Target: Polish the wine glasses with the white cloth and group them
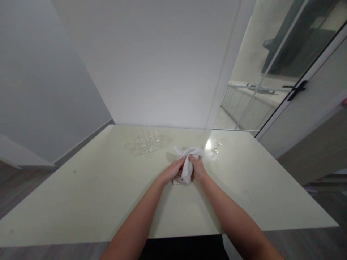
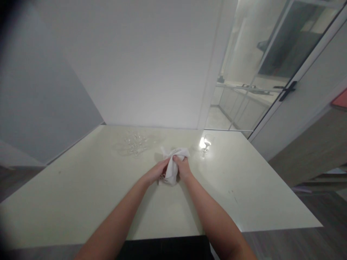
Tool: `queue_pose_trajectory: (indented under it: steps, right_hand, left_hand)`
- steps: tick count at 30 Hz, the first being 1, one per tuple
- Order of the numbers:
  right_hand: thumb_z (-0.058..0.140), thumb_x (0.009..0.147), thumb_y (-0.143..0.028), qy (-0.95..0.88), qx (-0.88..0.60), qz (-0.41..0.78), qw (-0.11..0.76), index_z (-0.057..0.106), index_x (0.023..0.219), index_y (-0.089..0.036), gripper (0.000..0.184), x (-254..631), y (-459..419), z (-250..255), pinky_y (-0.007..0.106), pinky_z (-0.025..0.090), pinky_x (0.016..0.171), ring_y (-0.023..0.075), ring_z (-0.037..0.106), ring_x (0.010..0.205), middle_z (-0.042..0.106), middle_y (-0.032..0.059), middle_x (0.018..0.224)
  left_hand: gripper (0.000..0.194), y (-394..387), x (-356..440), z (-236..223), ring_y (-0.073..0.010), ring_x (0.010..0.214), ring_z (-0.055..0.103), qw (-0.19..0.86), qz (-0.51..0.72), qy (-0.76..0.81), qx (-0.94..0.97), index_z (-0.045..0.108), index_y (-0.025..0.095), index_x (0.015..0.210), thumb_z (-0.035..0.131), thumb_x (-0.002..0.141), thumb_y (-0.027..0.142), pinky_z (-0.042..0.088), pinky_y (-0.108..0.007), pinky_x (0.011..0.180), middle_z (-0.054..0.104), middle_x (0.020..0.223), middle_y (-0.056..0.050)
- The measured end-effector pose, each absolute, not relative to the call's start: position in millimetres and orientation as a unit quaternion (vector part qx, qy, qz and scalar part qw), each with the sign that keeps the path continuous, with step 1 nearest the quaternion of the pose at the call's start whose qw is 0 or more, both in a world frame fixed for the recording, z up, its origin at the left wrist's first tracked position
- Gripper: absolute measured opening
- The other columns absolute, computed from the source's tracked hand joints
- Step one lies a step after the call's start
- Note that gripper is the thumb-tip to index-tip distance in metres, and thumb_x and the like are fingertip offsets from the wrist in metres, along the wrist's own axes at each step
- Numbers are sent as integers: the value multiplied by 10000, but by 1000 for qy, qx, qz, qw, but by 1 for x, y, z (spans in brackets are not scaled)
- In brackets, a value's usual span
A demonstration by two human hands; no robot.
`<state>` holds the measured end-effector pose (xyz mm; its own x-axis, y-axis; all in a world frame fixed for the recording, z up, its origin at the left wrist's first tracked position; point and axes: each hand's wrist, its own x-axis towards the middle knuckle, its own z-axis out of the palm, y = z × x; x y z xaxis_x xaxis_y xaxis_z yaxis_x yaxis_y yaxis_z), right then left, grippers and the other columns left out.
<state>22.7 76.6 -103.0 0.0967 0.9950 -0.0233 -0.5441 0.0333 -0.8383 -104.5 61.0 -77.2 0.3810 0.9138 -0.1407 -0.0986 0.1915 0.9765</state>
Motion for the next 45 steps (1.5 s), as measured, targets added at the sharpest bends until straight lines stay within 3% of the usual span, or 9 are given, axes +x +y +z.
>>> queue_pose_trajectory:
  steps: [4,9,14,20,26,28,34,41,45]
  right_hand:
    - [808,594,-366,-288,-392,576,657,576,921,-202,433,23,75,-97,255,548,617,150,637,658,683,-12,764]
    - [766,587,-501,-303,-355,665,583,577,874,-186,466,30,69,-92,293,518,480,170,588,494,648,0,625]
    - [786,621,-408,-305,-391,564,660,575,897,-200,404,28,73,-94,251,536,585,141,623,615,669,-19,725]
    - [800,528,-506,-325,-329,681,567,595,836,-186,489,38,69,-89,282,527,516,173,613,545,676,13,661]
    - [822,573,-380,-274,-371,583,669,602,827,-190,386,27,74,-88,241,525,544,142,620,571,678,-23,671]
    - [820,581,-369,-266,-370,578,677,606,823,-191,369,26,76,-89,236,529,548,139,622,577,680,-26,677]
    - [807,531,-464,-273,-352,701,557,601,775,-173,432,39,74,-97,279,507,440,171,587,461,654,8,565]
    - [805,615,-421,-271,-353,624,642,617,845,-186,380,27,82,-101,260,551,585,153,643,602,699,-7,714]
    - [765,660,-504,-261,-365,605,657,621,866,-198,396,24,87,-108,242,548,611,150,659,670,705,-9,746]
  left_hand:
    - [404,59,-103,-80,-99,516,480,632,387,418,525,657,145,815,704,696,529,354,-201,460,595,617,9]
    - [531,56,-104,-80,-74,360,336,748,306,388,442,530,163,575,533,772,657,314,-223,396,400,432,44]
    - [448,58,-103,-78,-77,439,424,619,375,438,532,573,153,665,665,697,590,317,-193,419,495,533,32]
    - [566,54,-108,-75,-70,362,284,724,276,371,512,492,179,652,414,797,721,305,-215,411,330,442,74]
    - [316,53,-107,-73,-179,686,591,308,290,544,724,625,183,827,561,779,489,395,-248,608,632,721,-50]
    - [263,53,-105,-74,-193,740,603,254,282,555,740,641,191,886,580,765,416,398,-252,636,654,772,-54]
    - [488,56,-106,-80,-109,438,437,519,284,445,672,515,165,623,370,861,566,354,-230,495,473,492,16]
    - [172,58,-107,-79,-159,614,539,255,272,542,753,636,178,778,581,728,334,327,-247,574,620,672,-31]
    - [191,60,-108,-81,-140,557,513,346,292,513,729,619,160,724,506,767,308,326,-237,542,576,597,-8]
